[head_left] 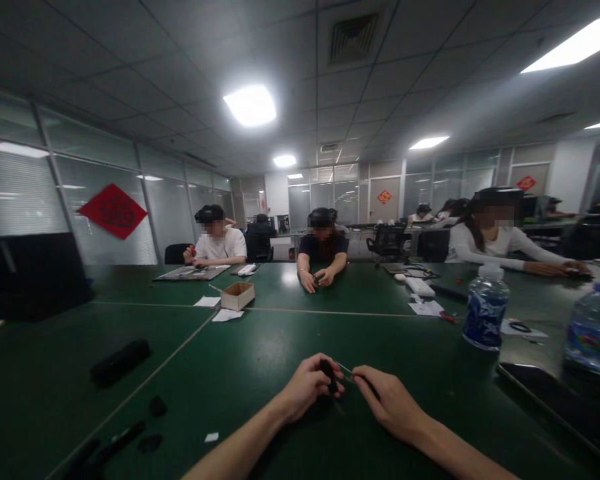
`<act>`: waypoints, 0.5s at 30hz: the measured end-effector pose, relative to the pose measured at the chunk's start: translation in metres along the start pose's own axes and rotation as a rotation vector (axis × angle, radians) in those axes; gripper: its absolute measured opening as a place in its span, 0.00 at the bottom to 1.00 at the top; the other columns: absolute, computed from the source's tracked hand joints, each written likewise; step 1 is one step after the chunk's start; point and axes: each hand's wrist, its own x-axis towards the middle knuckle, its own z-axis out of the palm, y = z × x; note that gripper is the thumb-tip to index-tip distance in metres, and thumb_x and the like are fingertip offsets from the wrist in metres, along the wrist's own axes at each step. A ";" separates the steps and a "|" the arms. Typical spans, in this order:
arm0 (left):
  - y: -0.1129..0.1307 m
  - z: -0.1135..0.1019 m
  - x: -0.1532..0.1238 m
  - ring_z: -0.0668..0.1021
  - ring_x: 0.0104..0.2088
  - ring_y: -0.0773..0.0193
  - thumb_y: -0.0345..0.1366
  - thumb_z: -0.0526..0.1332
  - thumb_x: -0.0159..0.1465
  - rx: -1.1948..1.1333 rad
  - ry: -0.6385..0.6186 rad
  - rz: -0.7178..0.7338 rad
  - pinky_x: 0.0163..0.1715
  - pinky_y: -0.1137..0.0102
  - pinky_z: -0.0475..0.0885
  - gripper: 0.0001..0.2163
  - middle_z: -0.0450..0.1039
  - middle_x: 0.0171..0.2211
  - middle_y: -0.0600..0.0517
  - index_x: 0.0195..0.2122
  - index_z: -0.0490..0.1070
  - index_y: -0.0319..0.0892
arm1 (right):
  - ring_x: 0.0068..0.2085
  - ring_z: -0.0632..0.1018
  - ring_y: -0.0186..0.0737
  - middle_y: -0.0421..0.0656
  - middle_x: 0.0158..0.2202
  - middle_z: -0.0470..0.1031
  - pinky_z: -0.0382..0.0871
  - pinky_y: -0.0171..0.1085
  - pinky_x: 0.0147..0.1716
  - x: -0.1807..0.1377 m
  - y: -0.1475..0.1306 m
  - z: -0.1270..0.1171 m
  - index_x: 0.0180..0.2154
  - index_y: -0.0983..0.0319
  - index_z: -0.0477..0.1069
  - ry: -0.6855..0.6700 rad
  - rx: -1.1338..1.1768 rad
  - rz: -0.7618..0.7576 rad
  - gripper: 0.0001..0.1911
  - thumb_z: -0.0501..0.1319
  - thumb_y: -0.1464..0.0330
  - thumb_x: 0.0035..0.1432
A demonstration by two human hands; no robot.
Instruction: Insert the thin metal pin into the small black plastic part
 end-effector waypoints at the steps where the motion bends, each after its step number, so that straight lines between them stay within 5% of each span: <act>1: 0.000 -0.001 0.000 0.77 0.31 0.62 0.21 0.54 0.47 -0.003 -0.003 -0.001 0.34 0.65 0.69 0.14 0.71 0.35 0.47 0.36 0.67 0.35 | 0.35 0.76 0.40 0.46 0.35 0.75 0.69 0.36 0.34 0.000 -0.001 -0.001 0.40 0.62 0.68 -0.002 -0.001 0.000 0.15 0.45 0.65 0.65; 15: 0.000 -0.001 0.000 0.76 0.33 0.63 0.25 0.58 0.51 0.050 -0.026 0.025 0.35 0.67 0.69 0.11 0.70 0.35 0.48 0.36 0.67 0.37 | 0.34 0.76 0.40 0.46 0.35 0.75 0.69 0.37 0.34 0.000 -0.003 -0.002 0.39 0.62 0.69 -0.018 0.020 0.000 0.15 0.45 0.65 0.65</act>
